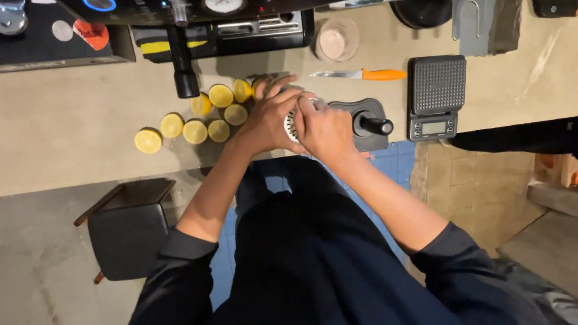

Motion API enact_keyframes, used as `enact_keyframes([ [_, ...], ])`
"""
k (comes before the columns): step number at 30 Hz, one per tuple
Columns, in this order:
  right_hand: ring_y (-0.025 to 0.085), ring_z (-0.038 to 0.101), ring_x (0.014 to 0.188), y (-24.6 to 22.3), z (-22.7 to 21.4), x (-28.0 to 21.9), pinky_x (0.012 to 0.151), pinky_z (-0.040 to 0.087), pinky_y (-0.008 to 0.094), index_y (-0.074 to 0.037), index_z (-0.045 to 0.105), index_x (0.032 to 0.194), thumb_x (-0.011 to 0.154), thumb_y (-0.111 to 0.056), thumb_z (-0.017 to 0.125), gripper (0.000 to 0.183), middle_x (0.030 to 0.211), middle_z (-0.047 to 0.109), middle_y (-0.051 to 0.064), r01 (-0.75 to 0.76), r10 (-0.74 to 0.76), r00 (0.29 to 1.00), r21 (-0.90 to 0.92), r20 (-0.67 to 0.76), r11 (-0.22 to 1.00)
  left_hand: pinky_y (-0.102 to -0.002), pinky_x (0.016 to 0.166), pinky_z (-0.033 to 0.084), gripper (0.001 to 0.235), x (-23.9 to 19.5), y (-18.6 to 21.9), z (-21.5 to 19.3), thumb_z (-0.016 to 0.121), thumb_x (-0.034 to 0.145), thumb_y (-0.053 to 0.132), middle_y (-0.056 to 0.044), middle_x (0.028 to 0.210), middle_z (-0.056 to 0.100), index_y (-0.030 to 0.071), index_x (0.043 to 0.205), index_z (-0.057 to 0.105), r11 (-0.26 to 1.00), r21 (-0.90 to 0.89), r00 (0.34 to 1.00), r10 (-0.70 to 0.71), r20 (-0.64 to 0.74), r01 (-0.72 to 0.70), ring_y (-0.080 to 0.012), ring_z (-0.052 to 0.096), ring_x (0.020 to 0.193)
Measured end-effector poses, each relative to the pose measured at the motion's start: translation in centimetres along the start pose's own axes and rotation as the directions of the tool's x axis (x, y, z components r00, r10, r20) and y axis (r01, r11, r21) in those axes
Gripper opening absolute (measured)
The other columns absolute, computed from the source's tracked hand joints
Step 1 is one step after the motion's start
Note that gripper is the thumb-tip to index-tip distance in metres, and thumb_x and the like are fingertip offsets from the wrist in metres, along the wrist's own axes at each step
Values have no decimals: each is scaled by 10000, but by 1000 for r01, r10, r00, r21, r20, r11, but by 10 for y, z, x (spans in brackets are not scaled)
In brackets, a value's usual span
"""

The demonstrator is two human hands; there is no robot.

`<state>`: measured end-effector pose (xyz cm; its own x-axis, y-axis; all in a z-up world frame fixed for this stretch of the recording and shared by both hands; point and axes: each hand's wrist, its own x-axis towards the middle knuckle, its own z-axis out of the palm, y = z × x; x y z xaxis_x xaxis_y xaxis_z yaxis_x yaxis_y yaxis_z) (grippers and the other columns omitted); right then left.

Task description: The person squeezes multiple lemon halves using a manual citrus juicer. They place each lemon half onto the juicer cone, press down, and rotate to extract the juice into a container below. The person handles the lemons and the juicer by hand throughout the process.

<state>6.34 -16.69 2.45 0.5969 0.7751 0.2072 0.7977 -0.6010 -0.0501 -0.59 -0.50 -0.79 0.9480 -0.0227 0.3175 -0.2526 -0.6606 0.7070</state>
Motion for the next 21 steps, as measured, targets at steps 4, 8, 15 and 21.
enact_keyframes([
  [4, 389, 691, 577, 6, -36, 7, 502, 536, 512, -177, 590, 1052, 1045, -493, 449, 346, 766, 627, 77, -14, 1, 993, 114, 116, 993, -560, 1141, 210, 927, 0, -3, 6, 897, 526, 741, -77, 1208, 688, 96, 1158, 691, 1000, -19, 999, 20, -27, -21, -296, 454, 1399],
  [8, 361, 700, 842, 24, -51, 32, 678, 558, 456, -141, 603, 1070, 1021, -391, 530, 265, 930, 637, 114, 489, -497, 867, 237, -32, 839, -505, 1106, 271, 885, 2, -5, 3, 933, 483, 748, -78, 1104, 711, 108, 1048, 699, 995, 28, 989, 98, -109, -95, -292, 529, 1343],
  [15, 279, 641, 512, 39, -7, 39, 478, 533, 417, -210, 597, 840, 978, -367, 477, 242, 785, 575, 25, 669, -667, 741, 169, -75, 724, -530, 1194, 130, 1532, -1, -6, 11, 979, 346, 688, -52, 1201, 712, 94, 1590, 309, 993, -75, 996, -86, 11, 87, -263, 531, 1318],
  [21, 326, 691, 519, 17, 12, 8, 482, 539, 470, -234, 645, 856, 992, -436, 478, 295, 647, 640, 34, 203, -205, 979, 47, 24, 978, -530, 1179, 138, 1636, 0, 3, 1, 1017, 392, 542, -53, 1333, 670, 60, 1644, 80, 983, -87, 986, -155, 68, 161, -291, 462, 1375],
])
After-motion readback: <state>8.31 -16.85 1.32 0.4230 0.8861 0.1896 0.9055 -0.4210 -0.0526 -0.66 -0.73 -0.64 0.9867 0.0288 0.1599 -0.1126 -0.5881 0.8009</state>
